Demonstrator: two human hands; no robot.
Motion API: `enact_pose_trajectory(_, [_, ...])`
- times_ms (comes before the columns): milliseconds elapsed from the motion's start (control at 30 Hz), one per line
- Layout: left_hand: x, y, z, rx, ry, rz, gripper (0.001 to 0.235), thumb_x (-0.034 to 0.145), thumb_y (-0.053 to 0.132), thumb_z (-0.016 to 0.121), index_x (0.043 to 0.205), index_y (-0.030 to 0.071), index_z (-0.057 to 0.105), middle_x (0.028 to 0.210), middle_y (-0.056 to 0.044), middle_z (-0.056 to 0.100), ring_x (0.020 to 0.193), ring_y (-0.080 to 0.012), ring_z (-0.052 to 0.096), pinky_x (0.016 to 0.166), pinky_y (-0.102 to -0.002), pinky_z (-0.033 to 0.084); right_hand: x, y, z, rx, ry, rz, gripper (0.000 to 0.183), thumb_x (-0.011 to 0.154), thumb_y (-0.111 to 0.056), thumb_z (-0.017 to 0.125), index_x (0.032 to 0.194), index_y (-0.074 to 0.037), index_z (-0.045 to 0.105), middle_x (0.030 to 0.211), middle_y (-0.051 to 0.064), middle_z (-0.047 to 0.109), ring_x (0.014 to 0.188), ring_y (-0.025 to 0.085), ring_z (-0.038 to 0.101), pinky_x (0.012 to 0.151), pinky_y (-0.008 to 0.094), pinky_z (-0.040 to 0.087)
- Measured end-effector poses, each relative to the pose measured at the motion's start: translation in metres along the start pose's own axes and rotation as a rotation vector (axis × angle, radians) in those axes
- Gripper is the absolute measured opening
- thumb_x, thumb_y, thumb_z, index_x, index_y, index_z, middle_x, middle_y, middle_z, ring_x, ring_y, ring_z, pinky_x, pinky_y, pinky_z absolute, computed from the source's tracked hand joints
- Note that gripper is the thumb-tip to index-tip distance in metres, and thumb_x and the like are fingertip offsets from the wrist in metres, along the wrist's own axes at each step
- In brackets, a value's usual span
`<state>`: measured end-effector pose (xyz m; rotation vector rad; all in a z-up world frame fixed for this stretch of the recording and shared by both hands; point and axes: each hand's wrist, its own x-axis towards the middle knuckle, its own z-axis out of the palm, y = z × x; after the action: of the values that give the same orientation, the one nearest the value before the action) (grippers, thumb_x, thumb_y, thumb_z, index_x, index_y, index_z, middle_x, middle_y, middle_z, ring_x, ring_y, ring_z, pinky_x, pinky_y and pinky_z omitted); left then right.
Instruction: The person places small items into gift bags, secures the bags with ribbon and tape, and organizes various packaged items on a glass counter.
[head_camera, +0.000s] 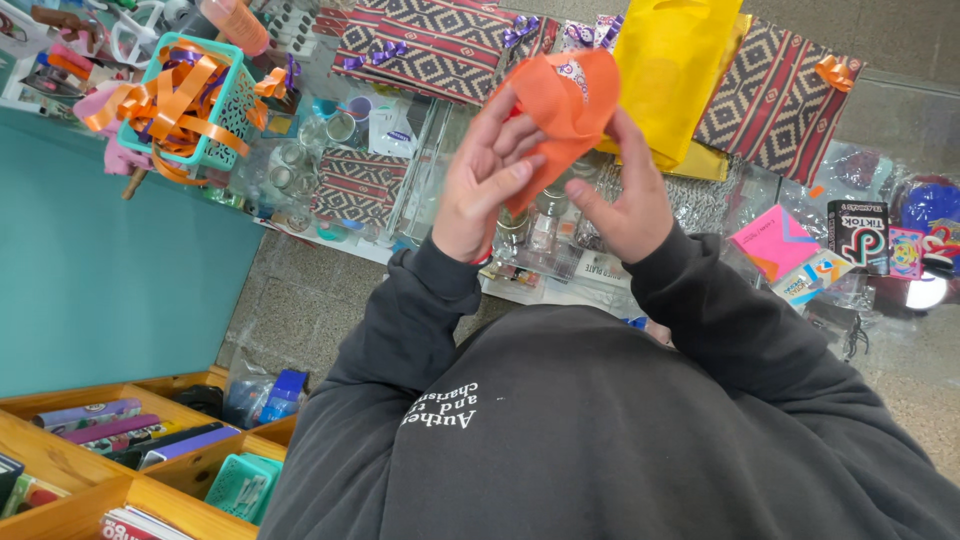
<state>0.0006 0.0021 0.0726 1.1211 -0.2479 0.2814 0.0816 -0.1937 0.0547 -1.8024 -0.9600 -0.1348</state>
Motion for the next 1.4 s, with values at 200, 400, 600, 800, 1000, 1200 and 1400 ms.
enact_pose_trajectory(200, [0.007,0.006,0.004,0.17,0.102,0.08,0.064,0.1,0.022,0.067,0.156,0.005,0.041,0.109,-0.004,0.073,0.107,-0.0191,0.07,0.111,-0.044,0.054,-0.013,0.009,0.0,-0.077,-0.147,-0.046,0.068,0.106,-0.029,0.057,0.16,-0.002,0.027,0.152,0.022,0.054,0.128,0.034,0.066,0.105,0.051,0.052])
enact_pose_trajectory(400, [0.012,-0.02,0.015,0.244,0.013,-0.106,0.063,0.106,0.015,0.06,0.162,0.009,0.034,0.079,-0.002,0.057,0.082,-0.0142,0.06,0.093,-0.033,0.047,-0.053,0.064,-0.045,-0.428,-0.236,0.186,0.047,0.099,-0.017,0.061,0.145,-0.007,0.059,0.131,0.01,0.071,0.113,0.029,0.068,0.094,0.045,0.052])
enact_pose_trajectory(600, [0.015,-0.107,0.042,-0.014,-0.155,-0.308,0.049,0.099,0.002,0.066,0.147,0.006,0.056,0.082,-0.006,0.066,0.069,-0.0081,0.067,0.059,-0.021,0.057,-0.143,0.149,-0.108,-0.888,-0.071,0.312,0.048,0.089,-0.029,0.076,0.136,-0.022,0.069,0.124,0.001,0.07,0.11,0.026,0.068,0.094,0.043,0.054])
enact_pose_trajectory(800, [0.017,-0.174,0.044,0.015,-0.157,-0.427,0.048,0.095,-0.001,0.066,0.142,0.007,0.059,0.091,-0.006,0.072,0.072,-0.0089,0.072,0.062,-0.024,0.062,-0.184,0.145,-0.144,-1.096,-0.112,0.667,0.082,0.082,-0.044,0.079,0.154,-0.012,0.053,0.14,0.014,0.063,0.116,0.039,0.062,0.092,0.058,0.051])
enact_pose_trajectory(1000, [0.022,-0.15,0.073,0.147,-0.119,-0.432,0.07,0.086,-0.007,0.072,0.15,0.012,0.052,0.114,-0.006,0.071,0.069,0.0034,0.058,0.066,-0.016,0.059,-0.167,0.098,-0.144,-1.014,-0.048,0.862,0.098,0.071,-0.075,0.08,0.136,-0.003,0.064,0.126,0.014,0.064,0.119,0.036,0.055,0.097,0.049,0.041])
enact_pose_trajectory(1200, [0.02,-0.157,0.077,0.105,-0.066,-0.429,0.079,0.085,-0.011,0.072,0.156,0.013,0.046,0.129,-0.014,0.068,0.069,0.0043,0.058,0.067,-0.016,0.057,-0.182,0.142,-0.146,-0.737,0.107,0.818,0.054,0.085,-0.043,0.084,0.126,-0.019,0.059,0.111,0.011,0.068,0.107,0.041,0.068,0.089,0.055,0.049])
enact_pose_trajectory(1400, [0.013,-0.164,0.08,0.08,-0.061,-0.413,0.087,0.087,-0.009,0.072,0.162,0.017,0.037,0.14,-0.015,0.067,0.072,0.003,0.064,0.066,-0.016,0.055,-0.152,0.096,-0.171,0.228,0.292,0.695,0.039,0.098,-0.019,0.08,0.13,-0.002,0.065,0.082,0.014,0.07,0.062,0.014,0.067,0.044,0.023,0.055])
